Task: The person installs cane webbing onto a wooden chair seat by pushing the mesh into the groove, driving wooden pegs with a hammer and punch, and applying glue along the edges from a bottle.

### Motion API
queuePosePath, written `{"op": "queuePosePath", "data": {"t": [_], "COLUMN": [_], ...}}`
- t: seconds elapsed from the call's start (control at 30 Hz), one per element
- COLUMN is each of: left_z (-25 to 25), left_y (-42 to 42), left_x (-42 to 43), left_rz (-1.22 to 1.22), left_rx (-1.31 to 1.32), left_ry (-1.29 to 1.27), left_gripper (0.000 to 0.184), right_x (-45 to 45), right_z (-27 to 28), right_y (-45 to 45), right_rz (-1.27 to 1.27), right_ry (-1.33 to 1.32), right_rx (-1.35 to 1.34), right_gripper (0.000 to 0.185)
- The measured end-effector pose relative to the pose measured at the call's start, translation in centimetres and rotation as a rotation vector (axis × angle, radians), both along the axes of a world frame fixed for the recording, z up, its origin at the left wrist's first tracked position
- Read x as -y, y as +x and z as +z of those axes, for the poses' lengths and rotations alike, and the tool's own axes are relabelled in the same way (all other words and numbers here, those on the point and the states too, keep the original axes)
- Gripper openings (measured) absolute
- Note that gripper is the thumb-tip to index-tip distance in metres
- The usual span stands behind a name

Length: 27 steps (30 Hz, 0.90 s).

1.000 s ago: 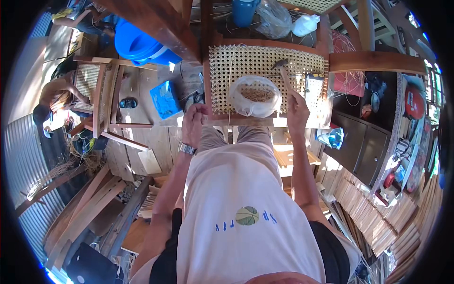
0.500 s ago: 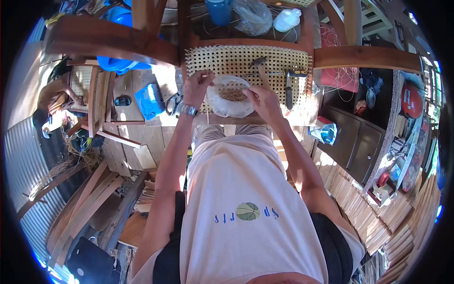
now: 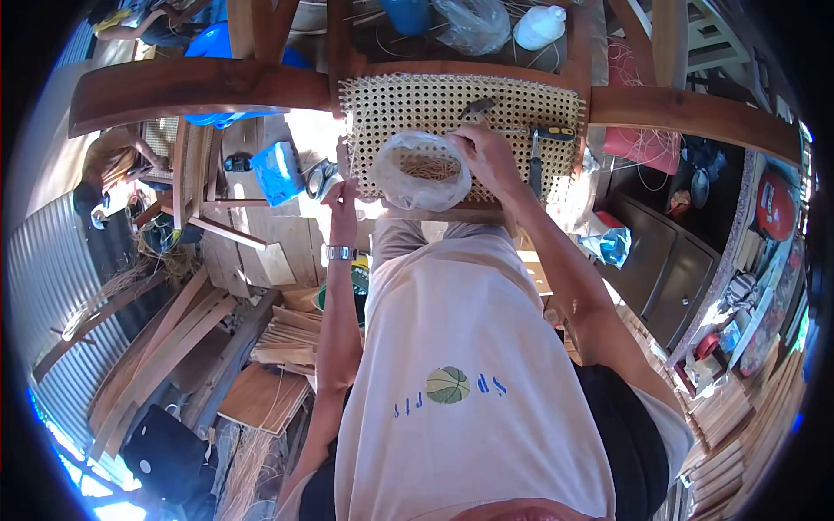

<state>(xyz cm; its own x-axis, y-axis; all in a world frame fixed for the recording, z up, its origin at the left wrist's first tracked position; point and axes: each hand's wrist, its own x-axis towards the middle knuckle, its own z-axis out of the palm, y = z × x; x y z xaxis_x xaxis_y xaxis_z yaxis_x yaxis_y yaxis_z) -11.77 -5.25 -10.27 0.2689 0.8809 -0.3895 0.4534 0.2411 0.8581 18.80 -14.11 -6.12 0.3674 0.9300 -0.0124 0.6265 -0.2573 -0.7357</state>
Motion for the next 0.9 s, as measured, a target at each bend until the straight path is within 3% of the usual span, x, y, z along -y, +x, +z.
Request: {"op": "queuePosePath", "data": {"t": [0.07,0.23,0.33,0.37,0.43,0.47,0.53,0.57,0.6,0.63,0.67,0.7,0.8,0.9], "left_z": [0.2,1.7,5.7,5.0,2.6,2.3,2.2,4.5,5.8,6.7,7.5,8.3,8.5,8.4], "left_y": [-0.4,-0.1,1.4,1.0,0.3,0.3,0.5,1.2,1.9,3.1,4.3,5.5,8.3,9.7], "left_x": [0.2,0.0,-0.2,0.1,0.6,0.7,1.3,0.8,0.9,1.3,1.5,1.4,2.0,2.1], "left_rz": [-0.048,-0.023,-0.089,-0.086,-0.169,-0.170,0.184,0.319,0.308,0.318,0.325,0.328,0.281,0.220], "left_rx": [-0.155,-0.101,-0.261,-0.260,-0.334,-0.334,-0.090,0.057,0.053,0.289,0.524,0.567,0.671,0.692], "left_ry": [0.080,0.061,0.019,0.019,0.670,0.676,0.223,-0.149,-0.153,-0.136,-0.120,-0.220,-0.303,-0.334], "left_gripper": [0.030,0.028,0.026,0.026,0.028,0.028,0.032,0.037,0.037,0.039,0.042,0.047,0.052,0.053], "right_x": [0.3,-1.4,-2.0,-2.2,-3.0,-3.3,-3.3,-2.8,-2.4,-2.2,-2.1,-2.0,-2.2,-1.6], "right_z": [-0.2,-0.3,0.4,0.3,1.1,2.4,3.4,3.4,3.4,3.6,3.9,4.1,5.3,5.1], "right_y": [-0.9,-1.7,-2.4,-2.5,-2.9,-3.8,-5.5,-6.3,-7.2,-8.2,-9.4,-10.2,-10.6,-8.7], "right_rz": [-0.018,-0.037,-0.125,-0.106,-0.084,-0.119,-0.167,-0.028,0.110,0.100,0.158,0.217,0.113,0.084], "right_ry": [0.089,0.134,0.099,0.107,0.125,0.223,0.322,0.255,0.189,0.191,0.136,0.080,-0.052,0.043], "right_rx": [-0.019,-0.004,-0.035,-0.047,-0.056,-0.100,-0.142,-0.194,-0.245,-0.243,-0.408,-0.574,-0.641,-0.579], "right_gripper": [0.011,0.008,0.014,0.012,0.011,0.011,0.011,0.014,0.017,0.017,0.016,0.016,0.017,0.015]}}
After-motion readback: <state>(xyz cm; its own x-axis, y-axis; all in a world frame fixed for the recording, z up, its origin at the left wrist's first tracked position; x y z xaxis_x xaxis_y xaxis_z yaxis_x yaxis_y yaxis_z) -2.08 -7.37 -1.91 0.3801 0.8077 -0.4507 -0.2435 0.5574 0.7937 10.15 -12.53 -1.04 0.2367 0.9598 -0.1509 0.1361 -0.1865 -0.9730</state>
